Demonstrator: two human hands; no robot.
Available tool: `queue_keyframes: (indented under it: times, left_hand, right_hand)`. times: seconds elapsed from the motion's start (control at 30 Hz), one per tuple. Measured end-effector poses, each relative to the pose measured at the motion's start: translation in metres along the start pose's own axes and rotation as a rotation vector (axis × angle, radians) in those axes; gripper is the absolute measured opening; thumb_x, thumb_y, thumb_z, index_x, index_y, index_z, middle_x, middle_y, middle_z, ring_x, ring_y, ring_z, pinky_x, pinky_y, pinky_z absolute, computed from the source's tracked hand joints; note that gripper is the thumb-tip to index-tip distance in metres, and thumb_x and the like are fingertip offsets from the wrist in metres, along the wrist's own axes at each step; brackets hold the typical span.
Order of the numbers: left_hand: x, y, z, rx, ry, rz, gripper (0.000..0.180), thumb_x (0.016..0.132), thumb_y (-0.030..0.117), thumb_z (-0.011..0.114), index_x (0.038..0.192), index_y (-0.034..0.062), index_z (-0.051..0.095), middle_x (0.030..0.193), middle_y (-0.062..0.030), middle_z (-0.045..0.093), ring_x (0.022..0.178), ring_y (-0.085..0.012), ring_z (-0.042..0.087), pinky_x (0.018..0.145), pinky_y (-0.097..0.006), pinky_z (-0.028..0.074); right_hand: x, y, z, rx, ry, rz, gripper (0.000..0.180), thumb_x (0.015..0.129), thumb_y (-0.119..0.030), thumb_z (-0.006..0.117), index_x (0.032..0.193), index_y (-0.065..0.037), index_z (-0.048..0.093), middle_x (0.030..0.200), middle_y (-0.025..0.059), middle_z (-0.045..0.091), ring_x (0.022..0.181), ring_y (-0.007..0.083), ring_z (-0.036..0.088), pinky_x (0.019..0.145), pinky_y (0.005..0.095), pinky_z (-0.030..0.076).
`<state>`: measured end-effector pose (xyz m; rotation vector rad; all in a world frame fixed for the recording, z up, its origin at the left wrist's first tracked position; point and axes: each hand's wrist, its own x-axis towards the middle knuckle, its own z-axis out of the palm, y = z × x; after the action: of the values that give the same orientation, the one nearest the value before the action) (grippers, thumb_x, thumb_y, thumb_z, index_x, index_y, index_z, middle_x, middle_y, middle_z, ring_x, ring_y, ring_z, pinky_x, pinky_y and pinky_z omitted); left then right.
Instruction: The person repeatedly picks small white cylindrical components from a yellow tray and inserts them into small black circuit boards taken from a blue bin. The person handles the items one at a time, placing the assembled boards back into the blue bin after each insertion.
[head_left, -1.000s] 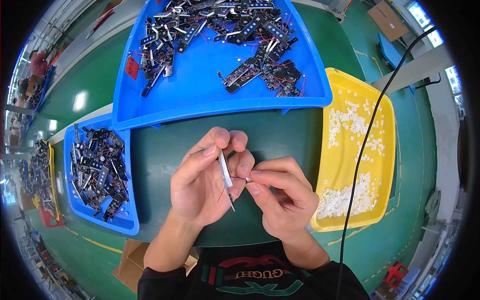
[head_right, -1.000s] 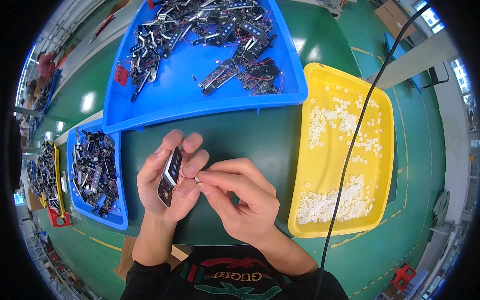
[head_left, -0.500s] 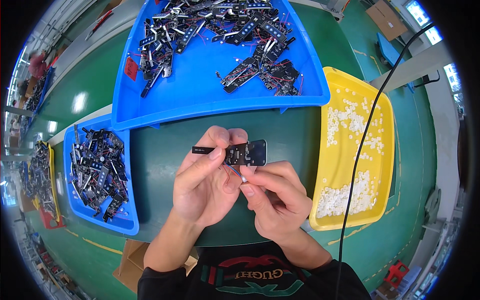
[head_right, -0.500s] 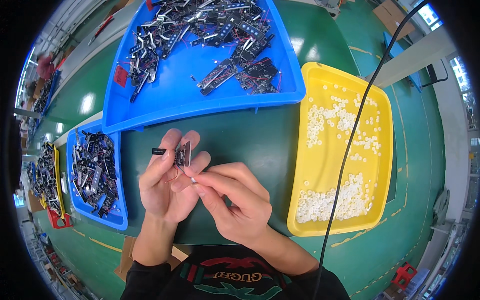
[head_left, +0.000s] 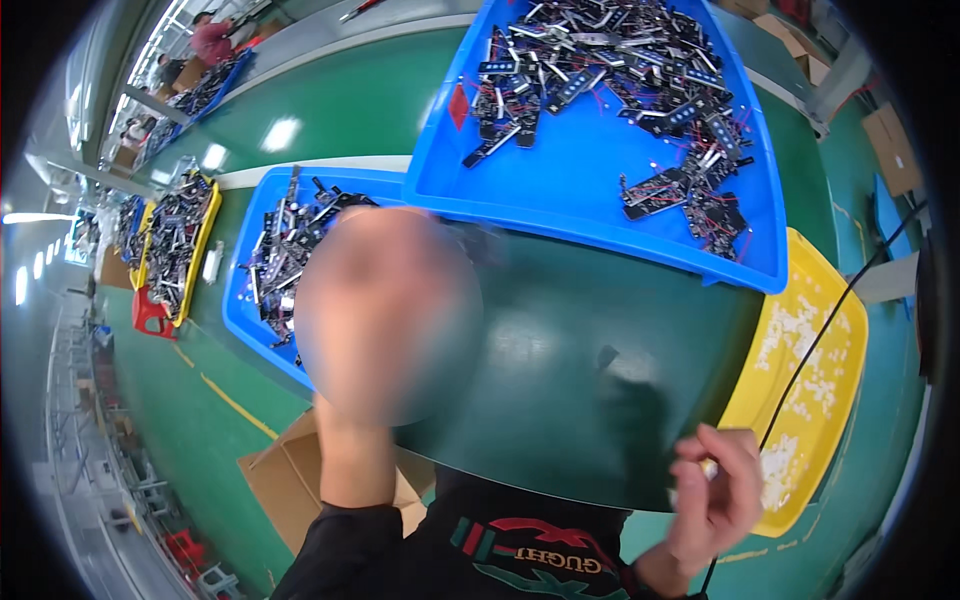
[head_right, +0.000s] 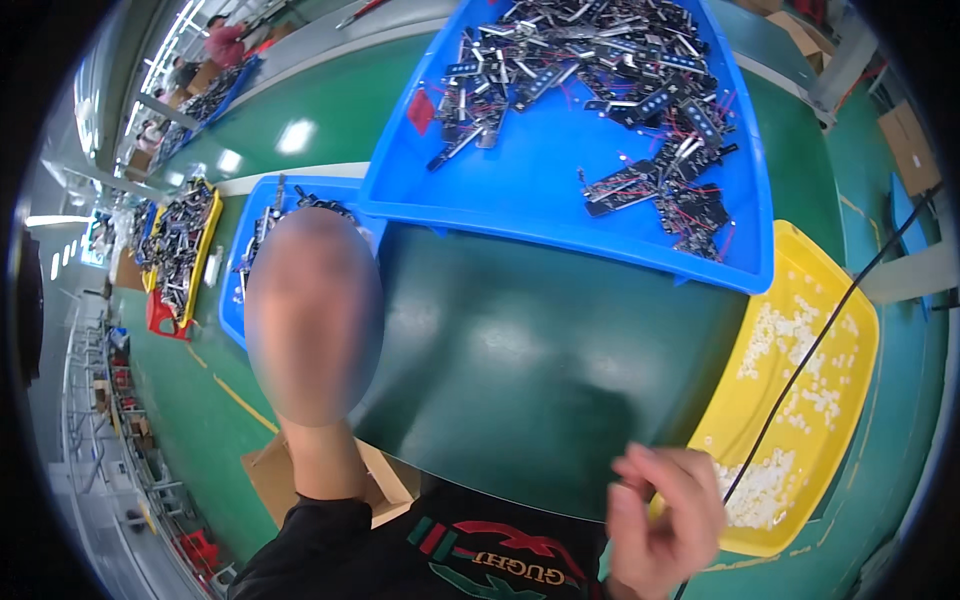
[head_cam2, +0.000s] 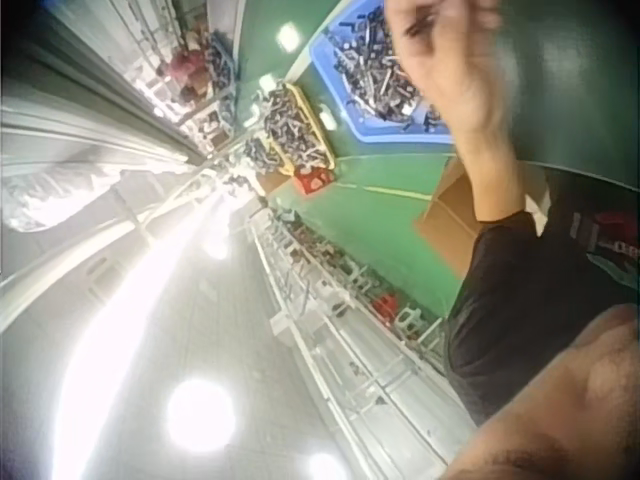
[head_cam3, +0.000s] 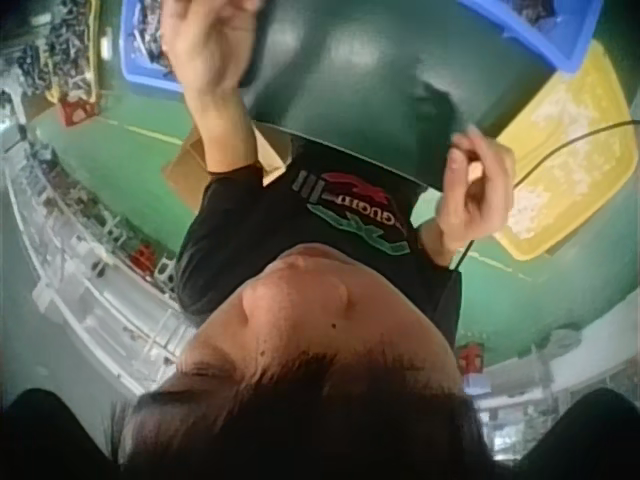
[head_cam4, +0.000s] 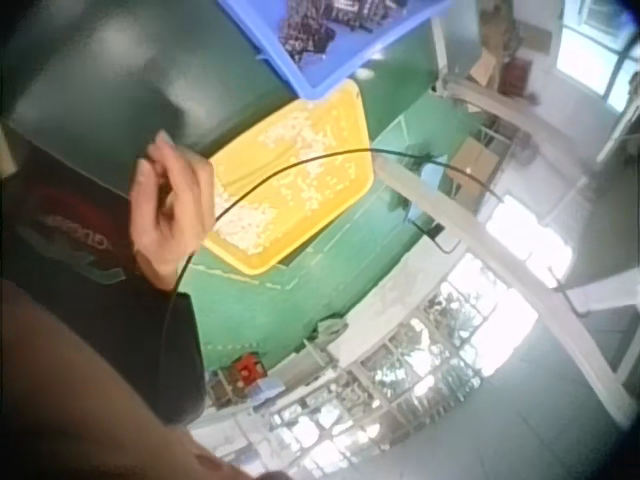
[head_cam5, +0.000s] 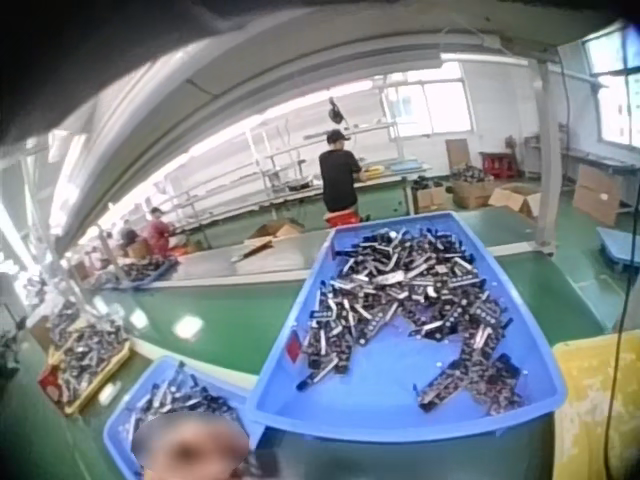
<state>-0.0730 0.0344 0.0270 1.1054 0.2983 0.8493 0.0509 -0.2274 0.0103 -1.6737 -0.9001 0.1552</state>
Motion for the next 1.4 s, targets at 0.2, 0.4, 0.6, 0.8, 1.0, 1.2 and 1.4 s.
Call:
queue_keyframes:
  times: [0.2,0.4,0.6,0.8,1.0,1.2,1.4]
  left_hand:
    - [0.019,0.034,-0.091,0.992,0.308,0.192,0.011,0.088,0.002,0.058,0.099,0.0000,0.058,0.098,-0.0065,0.058,0.083,-0.0135,0.059,0.076,-0.026,0.048]
    - [0.039,0.036,-0.085,1.620,0.060,0.177,0.020,0.082,0.009,0.065,0.101,0.0039,0.064,0.099,-0.0118,0.059,0.084,-0.0232,0.056,0.078,-0.032,0.045]
    - [0.046,0.037,-0.057,1.570,-0.074,0.151,0.018,0.080,0.010,0.067,0.096,0.0021,0.066,0.093,-0.0105,0.062,0.082,-0.0221,0.058,0.076,-0.032,0.046]
    - [0.056,-0.006,0.026,1.528,-0.265,0.300,0.015,0.081,0.008,0.066,0.094,0.0012,0.066,0.088,-0.0097,0.064,0.079,-0.0202,0.061,0.069,-0.029,0.046]
    - [0.107,-0.068,0.071,1.558,-0.543,0.197,0.030,0.078,0.012,0.069,0.107,0.0041,0.065,0.091,-0.0124,0.067,0.080,-0.0245,0.064,0.072,-0.034,0.049]
    - [0.141,-0.088,0.084,1.590,-0.731,-0.031,0.023,0.074,0.009,0.071,0.095,0.0030,0.070,0.092,-0.0170,0.069,0.086,-0.0293,0.067,0.078,-0.038,0.051]
    - [0.126,-0.065,0.079,1.288,-0.562,0.025,0.011,0.078,0.009,0.071,0.083,-0.0009,0.068,0.089,-0.0084,0.065,0.081,-0.0173,0.062,0.074,-0.030,0.048]
  right_hand:
    - [-0.004,0.024,-0.058,-0.579,0.046,0.240,0.023,0.084,0.003,0.055,0.106,0.005,0.060,0.092,0.0119,0.058,0.078,0.0213,0.054,0.066,0.0301,0.043]
    - [-0.002,0.049,-0.049,-0.756,-0.061,0.206,0.028,0.079,0.003,0.057,0.106,0.006,0.059,0.096,0.0159,0.053,0.090,0.0343,0.053,0.081,0.0388,0.043]
    - [-0.003,0.049,-0.052,-0.736,-0.040,0.199,0.027,0.074,0.006,0.060,0.101,0.005,0.060,0.094,0.0161,0.053,0.090,0.0339,0.054,0.079,0.0394,0.044]
    - [-0.007,0.060,-0.060,-0.625,-0.092,0.204,0.013,0.072,0.006,0.060,0.082,0.001,0.053,0.072,0.0176,0.050,0.072,0.0369,0.051,0.063,0.0447,0.041]
    - [-0.011,0.040,-0.065,-0.656,-0.117,0.160,0.019,0.068,0.002,0.063,0.086,0.001,0.057,0.079,0.0147,0.053,0.076,0.0340,0.052,0.067,0.0418,0.044]
    - [-0.021,0.046,-0.066,-0.697,-0.058,0.099,0.018,0.064,0.001,0.066,0.081,-0.002,0.060,0.078,0.0109,0.052,0.074,0.0293,0.052,0.068,0.0384,0.045]
    - [-0.016,0.052,-0.067,-0.655,-0.057,0.126,0.016,0.062,0.003,0.065,0.074,-0.003,0.056,0.073,0.0104,0.052,0.071,0.0305,0.052,0.065,0.0394,0.044]
